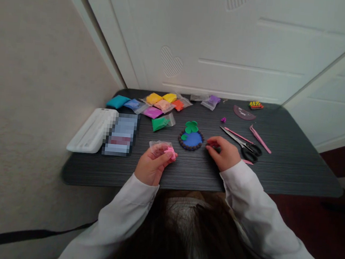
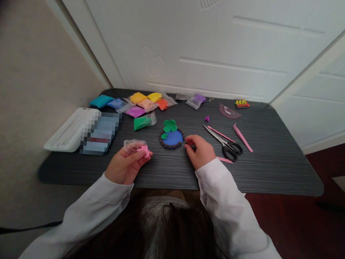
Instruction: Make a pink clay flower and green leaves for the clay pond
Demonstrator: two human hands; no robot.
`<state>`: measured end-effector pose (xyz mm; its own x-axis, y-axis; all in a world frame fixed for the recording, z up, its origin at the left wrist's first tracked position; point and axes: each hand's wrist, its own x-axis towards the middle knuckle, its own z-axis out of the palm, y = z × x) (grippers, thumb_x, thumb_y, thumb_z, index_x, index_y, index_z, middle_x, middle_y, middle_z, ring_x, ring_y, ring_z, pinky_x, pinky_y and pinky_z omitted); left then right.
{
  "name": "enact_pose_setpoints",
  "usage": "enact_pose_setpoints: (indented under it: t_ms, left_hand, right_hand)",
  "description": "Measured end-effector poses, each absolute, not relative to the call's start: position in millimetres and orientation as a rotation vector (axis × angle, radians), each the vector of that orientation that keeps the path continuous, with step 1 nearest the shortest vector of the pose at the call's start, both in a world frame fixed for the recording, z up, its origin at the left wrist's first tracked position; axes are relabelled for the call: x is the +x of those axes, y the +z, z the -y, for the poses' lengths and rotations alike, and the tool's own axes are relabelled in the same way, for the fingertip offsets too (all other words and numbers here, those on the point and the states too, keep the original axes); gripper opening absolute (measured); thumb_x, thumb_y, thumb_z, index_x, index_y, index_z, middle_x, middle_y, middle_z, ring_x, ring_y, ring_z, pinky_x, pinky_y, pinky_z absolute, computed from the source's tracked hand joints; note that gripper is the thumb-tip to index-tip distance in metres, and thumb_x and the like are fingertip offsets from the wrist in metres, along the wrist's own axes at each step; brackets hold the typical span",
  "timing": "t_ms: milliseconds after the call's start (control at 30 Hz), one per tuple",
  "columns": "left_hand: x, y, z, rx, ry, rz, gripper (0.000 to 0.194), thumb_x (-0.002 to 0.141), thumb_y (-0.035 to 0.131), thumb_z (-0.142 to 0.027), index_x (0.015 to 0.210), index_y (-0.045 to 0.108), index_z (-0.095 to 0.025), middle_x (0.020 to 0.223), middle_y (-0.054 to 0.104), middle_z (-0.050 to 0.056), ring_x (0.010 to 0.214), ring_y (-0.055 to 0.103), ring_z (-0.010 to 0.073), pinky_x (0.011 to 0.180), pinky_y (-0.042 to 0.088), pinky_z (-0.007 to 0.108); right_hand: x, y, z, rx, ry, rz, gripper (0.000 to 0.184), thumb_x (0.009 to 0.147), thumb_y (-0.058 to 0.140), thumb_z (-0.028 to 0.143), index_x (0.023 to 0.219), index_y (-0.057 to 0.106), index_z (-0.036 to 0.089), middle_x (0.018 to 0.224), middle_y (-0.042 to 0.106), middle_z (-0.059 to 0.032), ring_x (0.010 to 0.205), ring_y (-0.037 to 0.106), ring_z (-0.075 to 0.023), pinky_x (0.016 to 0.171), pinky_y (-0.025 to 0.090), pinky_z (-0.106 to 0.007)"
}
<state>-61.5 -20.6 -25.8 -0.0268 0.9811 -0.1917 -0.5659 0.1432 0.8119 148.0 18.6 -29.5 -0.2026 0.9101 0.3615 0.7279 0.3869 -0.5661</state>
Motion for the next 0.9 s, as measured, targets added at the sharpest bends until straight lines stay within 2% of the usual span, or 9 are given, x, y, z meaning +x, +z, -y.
enact_pose_setpoints:
  t_ms: [200,900]
  left_hand:
    - [-61,-25,21,0.604,1.363,-0.906,0.018,0.058,0.065,-0.009,0.074,0.058,-0.015,0.066,0.061,-0.001,0.063,0.06,0.0104,0.062,0.048,0.022]
    - [-62,-25,22,0.62,1.352,-0.907,0.017,0.057,0.066,-0.012,0.072,0.058,-0.015,0.066,0.061,-0.001,0.062,0.059,0.0102,0.063,0.048,0.023]
  right_hand:
    - [143,-27,-34,-1.309,0.294,2.071,0.012,0.07,0.051,0.017,0.079,0.059,0.018,0.076,0.06,-0.0028,0.069,0.055,-0.0138,0.064,0.045,-0.027]
    - [140,-34,-36,-1.287,0.28,2.125,0.019,0.075,0.047,0.015,0.085,0.062,0.02,0.082,0.059,-0.0035,0.079,0.055,-0.0144,0.074,0.044,-0.028]
